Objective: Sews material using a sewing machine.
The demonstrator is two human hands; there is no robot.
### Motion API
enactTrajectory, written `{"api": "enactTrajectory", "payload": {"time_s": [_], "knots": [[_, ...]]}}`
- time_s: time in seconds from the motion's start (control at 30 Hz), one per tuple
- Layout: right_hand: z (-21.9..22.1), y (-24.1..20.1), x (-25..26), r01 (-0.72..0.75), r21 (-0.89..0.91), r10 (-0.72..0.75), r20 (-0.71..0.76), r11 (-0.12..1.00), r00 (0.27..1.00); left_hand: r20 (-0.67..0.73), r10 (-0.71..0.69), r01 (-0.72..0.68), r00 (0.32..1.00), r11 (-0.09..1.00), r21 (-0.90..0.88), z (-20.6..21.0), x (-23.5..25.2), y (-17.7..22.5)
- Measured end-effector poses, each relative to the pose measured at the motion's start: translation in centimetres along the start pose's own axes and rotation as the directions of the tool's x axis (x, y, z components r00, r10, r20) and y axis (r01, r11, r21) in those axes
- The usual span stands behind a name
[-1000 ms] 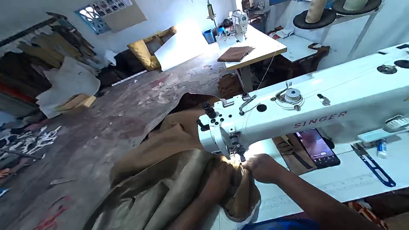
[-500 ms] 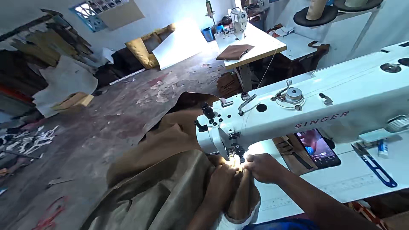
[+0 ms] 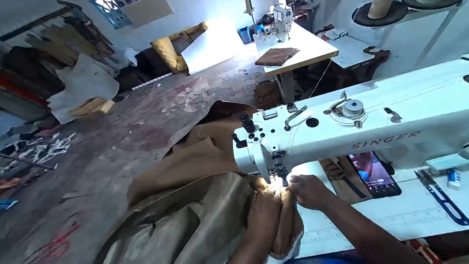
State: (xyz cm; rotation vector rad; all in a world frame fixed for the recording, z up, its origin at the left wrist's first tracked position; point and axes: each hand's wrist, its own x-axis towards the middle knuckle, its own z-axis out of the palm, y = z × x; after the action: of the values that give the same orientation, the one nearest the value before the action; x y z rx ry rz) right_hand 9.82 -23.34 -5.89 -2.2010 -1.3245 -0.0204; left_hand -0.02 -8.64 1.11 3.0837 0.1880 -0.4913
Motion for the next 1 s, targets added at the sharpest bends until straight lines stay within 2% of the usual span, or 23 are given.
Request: {"api": "enactTrajectory", "payload": {"time_s": [0.17, 0.33, 0.43, 0.57, 0.7, 0.73, 0.8, 1.0], "knots": [[1.2, 0.3, -0.1, 0.021, -0.088, -0.031, -0.114, 0.996, 0.993, 0.049, -0.007, 0.007, 0.999, 1.0, -0.009, -0.1, 0.5, -0.1], [0.9, -0.3, 0.1, -0.057, -0.101, 0.052, -0.055, 0.993, 0.997, 0.099, -0.049, 0.051, 0.994, 0.998, -0.02, -0.2, 1.1, -0.2], [1.1, -0.3, 0.1, -0.06, -0.105, 0.051, -0.087, 0.993, 0.995, 0.088, -0.023, 0.027, 0.996, 0.999, -0.043, 0.1, 1.5, -0.8], [0.8, -0.1, 0.2, -0.025, -0.064, 0.022, -0.038, 0.998, 0.999, 0.072, 0.05, -0.028, 0.996, 0.958, -0.286, -0.9, 2.2, -2.7], [0.1, 0.2, 0.3, 0.012, 0.036, -0.014, 0.042, 0.999, 0.999, 0.023, -0.104, 0.099, 0.994, 0.823, -0.559, -0.7, 3.5, -4.3], [-0.1, 0.3, 0.3, 0.009, 0.065, -0.014, 0.072, 0.998, 0.997, 0.022, -0.138, 0.125, 0.99, 0.797, -0.591, -0.7, 3.7, -4.4], [0.2, 0.6, 0.4, 0.056, 0.063, -0.058, 0.031, 0.996, 0.998, 0.043, -0.181, 0.169, 0.982, 0.771, -0.614, -1.1, 4.0, -4.4], [0.4, 0.7, 0.4, 0.042, 0.054, -0.045, 0.052, 0.998, 0.998, 0.108, -0.205, 0.228, 0.973, 0.774, -0.591, -1.8, 4.1, -3.8]]}}
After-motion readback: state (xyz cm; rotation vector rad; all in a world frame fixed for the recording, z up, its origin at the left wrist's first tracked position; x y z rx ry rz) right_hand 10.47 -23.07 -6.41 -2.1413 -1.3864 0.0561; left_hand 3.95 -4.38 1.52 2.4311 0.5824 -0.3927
